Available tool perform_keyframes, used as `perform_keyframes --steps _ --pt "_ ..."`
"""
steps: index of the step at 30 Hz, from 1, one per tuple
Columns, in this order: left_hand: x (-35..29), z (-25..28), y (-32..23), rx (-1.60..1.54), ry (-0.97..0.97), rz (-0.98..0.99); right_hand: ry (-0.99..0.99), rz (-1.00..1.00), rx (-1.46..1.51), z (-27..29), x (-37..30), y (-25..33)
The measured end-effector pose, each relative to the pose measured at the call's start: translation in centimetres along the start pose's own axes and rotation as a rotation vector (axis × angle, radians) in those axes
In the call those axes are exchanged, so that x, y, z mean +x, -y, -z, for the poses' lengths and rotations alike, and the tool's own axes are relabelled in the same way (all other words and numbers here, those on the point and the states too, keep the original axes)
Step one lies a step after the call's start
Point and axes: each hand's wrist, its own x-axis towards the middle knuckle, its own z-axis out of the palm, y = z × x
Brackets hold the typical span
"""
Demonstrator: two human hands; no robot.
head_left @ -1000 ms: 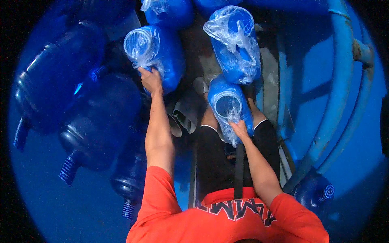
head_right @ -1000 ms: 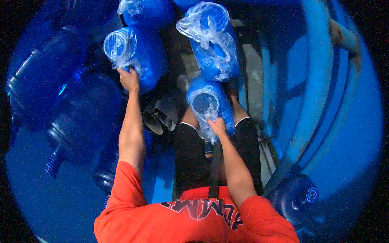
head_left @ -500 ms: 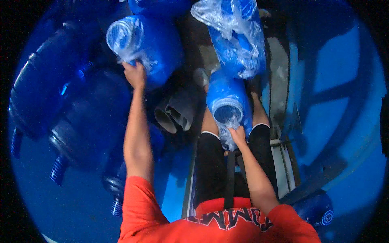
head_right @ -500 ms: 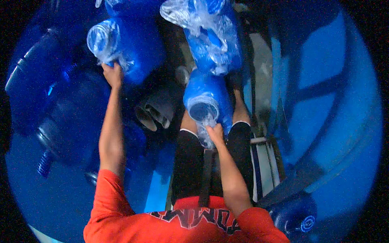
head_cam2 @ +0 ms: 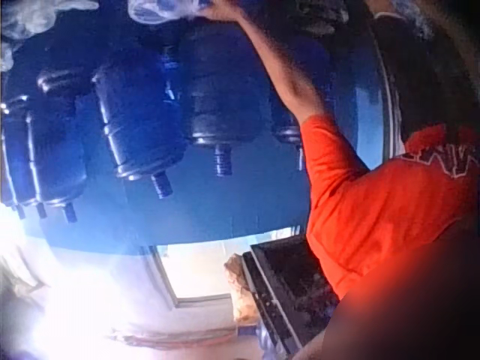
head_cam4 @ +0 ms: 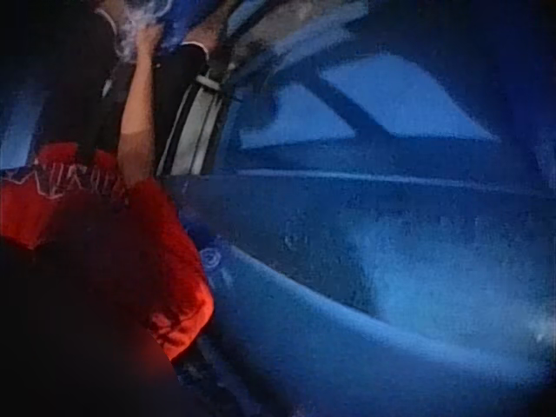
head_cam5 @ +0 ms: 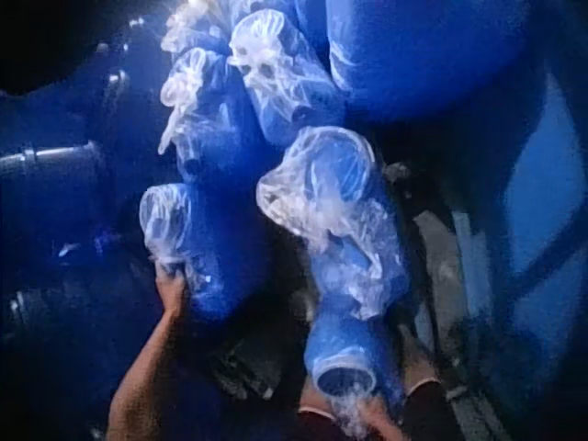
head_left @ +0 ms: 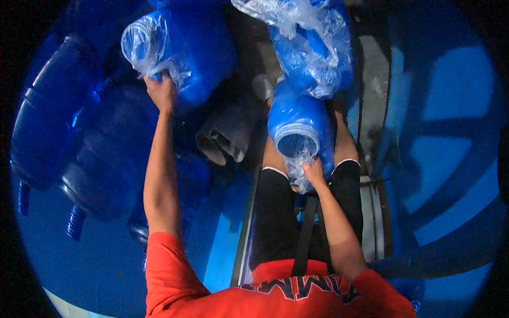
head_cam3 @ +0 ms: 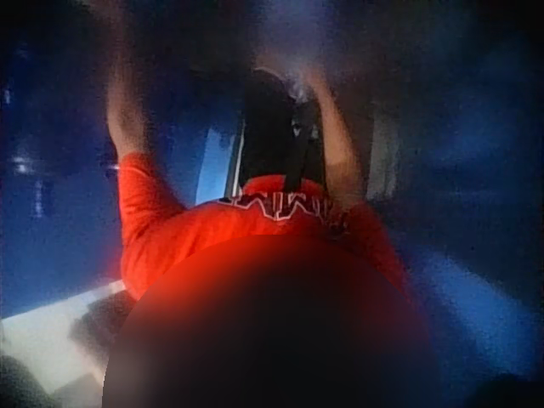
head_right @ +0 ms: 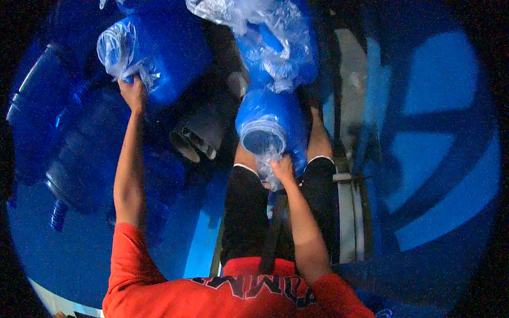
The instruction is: The person mops a wet tiled floor in a water-bottle storage area using a long-handled mop. They repeatedly wring the mop in a stainless steel sink and continue mopping around stacked blue water bottles and a metal rack.
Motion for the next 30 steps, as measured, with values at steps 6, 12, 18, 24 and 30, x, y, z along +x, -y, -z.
perform_keyframes --steps 6,12,18,24,30 --pt "0.4 0.0 1.1 -0.127 0.049 -0.076 0.056 0.204 -0.101 0.5 0.6 -1.0" --pt "0.9 0.8 2.4 -0.242 0.187 -0.128 0.089 0.142 0.054 1.3 0.0 0.8" --pt "0.3 0.4 2.6 -0.236 0.113 -0.087 -0.019 0.087 -0.070 1.0 -0.3 1.5" --pt "0.9 0.7 4.3 -0.189 0.084 -0.053 0.001 0.121 0.039 0.6 0.2 0.5" --pt "-0.9 0.6 1.6 -0.253 -0.014 0.018 0.009 0.084 0.007 0.6 0.6 0.5"
